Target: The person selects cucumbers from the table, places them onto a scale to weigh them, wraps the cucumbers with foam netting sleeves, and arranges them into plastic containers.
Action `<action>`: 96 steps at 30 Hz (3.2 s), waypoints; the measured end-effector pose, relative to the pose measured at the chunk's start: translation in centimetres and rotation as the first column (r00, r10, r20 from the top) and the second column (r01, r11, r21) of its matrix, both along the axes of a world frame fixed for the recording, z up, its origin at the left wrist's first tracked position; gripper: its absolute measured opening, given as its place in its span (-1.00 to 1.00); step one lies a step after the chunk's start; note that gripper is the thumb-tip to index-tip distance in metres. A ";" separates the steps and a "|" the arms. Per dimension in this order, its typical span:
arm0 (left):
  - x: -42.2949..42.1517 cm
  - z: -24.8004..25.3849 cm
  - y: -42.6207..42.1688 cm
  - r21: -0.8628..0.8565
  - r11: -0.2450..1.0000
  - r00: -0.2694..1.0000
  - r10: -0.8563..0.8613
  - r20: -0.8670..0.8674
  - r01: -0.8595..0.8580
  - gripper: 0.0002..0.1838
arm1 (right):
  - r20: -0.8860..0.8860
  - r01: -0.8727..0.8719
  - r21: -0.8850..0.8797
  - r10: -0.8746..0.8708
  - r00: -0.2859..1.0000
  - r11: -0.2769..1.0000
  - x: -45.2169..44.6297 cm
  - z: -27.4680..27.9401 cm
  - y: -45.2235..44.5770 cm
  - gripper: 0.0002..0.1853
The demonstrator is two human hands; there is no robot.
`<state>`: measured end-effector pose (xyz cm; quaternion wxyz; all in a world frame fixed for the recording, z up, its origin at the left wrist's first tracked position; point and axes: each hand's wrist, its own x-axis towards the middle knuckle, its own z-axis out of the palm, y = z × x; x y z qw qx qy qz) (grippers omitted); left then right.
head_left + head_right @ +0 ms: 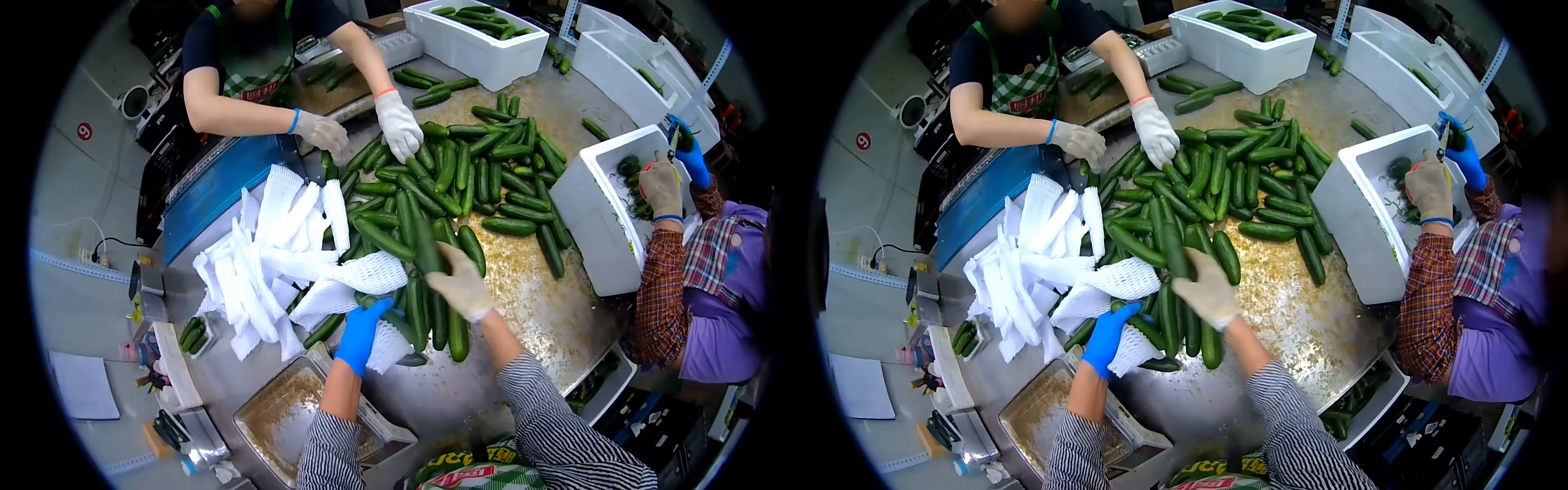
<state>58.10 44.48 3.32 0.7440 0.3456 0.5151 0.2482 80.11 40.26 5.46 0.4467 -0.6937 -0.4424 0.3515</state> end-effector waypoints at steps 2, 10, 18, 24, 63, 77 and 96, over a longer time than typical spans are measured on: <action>0.1 0.5 -0.3 0.071 0.997 1.000 0.007 0.010 -0.008 -0.70 | 0.189 -0.115 0.093 0.096 0.977 0.989 -2.2 1.0 2.7 -0.31; -4.2 10.2 -6.7 0.053 0.987 0.988 0.155 -0.013 -0.154 -0.63 | 0.556 -0.127 -0.124 0.175 0.813 0.984 -6.3 -0.4 9.5 -0.41; -17.9 8.7 -15.4 -0.219 0.676 0.662 0.735 0.145 -0.703 -0.56 | 0.367 -0.737 0.051 0.673 0.642 0.674 -18.2 6.8 -3.1 -0.36; -26.1 3.1 -20.2 0.296 0.703 0.640 0.711 -0.289 -0.647 -0.54 | 0.502 -0.563 0.162 0.423 0.754 0.811 -16.5 7.4 0.7 -0.44; -29.9 6.8 -35.1 0.710 0.417 0.504 0.858 -0.100 -0.568 -0.46 | -0.438 -0.318 -0.061 0.261 0.861 0.946 -36.3 6.1 -26.4 -0.52; -68.0 -0.3 -44.5 0.583 0.813 -0.065 0.582 -0.811 0.000 -0.78 | -0.226 0.267 0.248 -0.212 0.951 0.931 -24.8 8.7 -24.2 -0.50; -68.8 2.6 -45.6 0.585 0.808 0.207 0.586 -0.784 -0.070 -0.83 | -0.665 0.116 0.015 -0.077 0.743 0.993 -25.0 4.3 -24.6 -0.53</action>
